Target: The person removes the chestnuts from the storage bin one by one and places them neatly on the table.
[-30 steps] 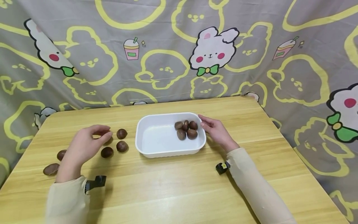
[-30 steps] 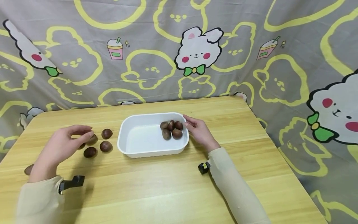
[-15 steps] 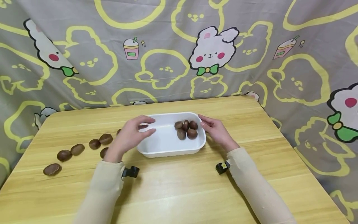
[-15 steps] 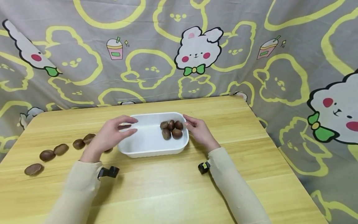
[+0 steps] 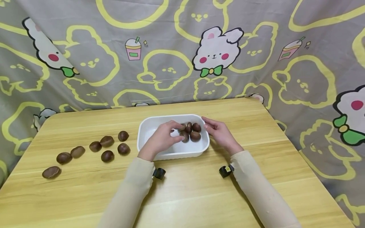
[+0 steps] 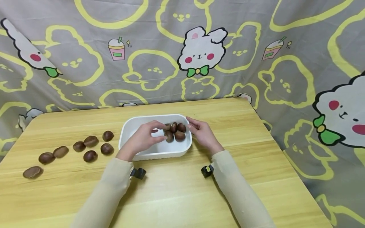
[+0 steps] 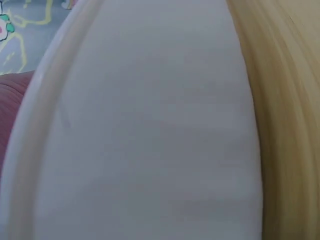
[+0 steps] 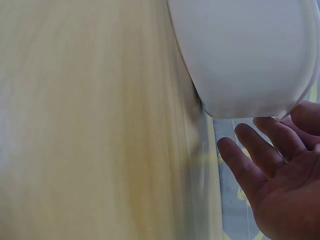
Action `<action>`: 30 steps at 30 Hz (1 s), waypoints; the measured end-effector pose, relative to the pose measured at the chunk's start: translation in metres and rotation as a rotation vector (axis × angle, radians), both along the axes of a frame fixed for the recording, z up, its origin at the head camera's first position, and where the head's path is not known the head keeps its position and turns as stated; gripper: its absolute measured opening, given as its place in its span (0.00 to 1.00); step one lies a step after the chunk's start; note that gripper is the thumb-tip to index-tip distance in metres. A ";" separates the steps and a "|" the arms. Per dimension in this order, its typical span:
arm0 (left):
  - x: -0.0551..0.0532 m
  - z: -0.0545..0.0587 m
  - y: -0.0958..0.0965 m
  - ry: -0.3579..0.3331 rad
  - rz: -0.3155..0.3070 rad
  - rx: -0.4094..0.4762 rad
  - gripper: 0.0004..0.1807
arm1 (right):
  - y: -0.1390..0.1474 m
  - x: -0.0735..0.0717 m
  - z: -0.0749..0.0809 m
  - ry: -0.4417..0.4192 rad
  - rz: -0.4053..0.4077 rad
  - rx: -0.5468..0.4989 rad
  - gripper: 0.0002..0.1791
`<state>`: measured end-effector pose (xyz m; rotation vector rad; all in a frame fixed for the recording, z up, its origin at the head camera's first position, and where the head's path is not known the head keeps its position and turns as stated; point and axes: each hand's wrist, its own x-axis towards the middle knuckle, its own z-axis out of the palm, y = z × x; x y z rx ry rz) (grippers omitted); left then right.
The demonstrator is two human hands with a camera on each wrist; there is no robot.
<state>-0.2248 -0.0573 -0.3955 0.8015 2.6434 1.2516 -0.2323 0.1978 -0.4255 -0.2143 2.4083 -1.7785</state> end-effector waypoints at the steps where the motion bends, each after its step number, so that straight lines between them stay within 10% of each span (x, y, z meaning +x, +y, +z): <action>1: -0.001 -0.001 0.003 -0.003 -0.003 -0.006 0.20 | 0.000 0.000 0.000 -0.001 0.001 0.001 0.24; 13: -0.006 -0.010 0.025 0.108 -0.036 -0.186 0.17 | -0.001 0.001 0.002 -0.006 0.004 -0.018 0.24; 30: -0.005 -0.017 0.027 0.023 -0.029 -0.293 0.18 | -0.001 0.001 0.001 -0.027 0.002 -0.009 0.25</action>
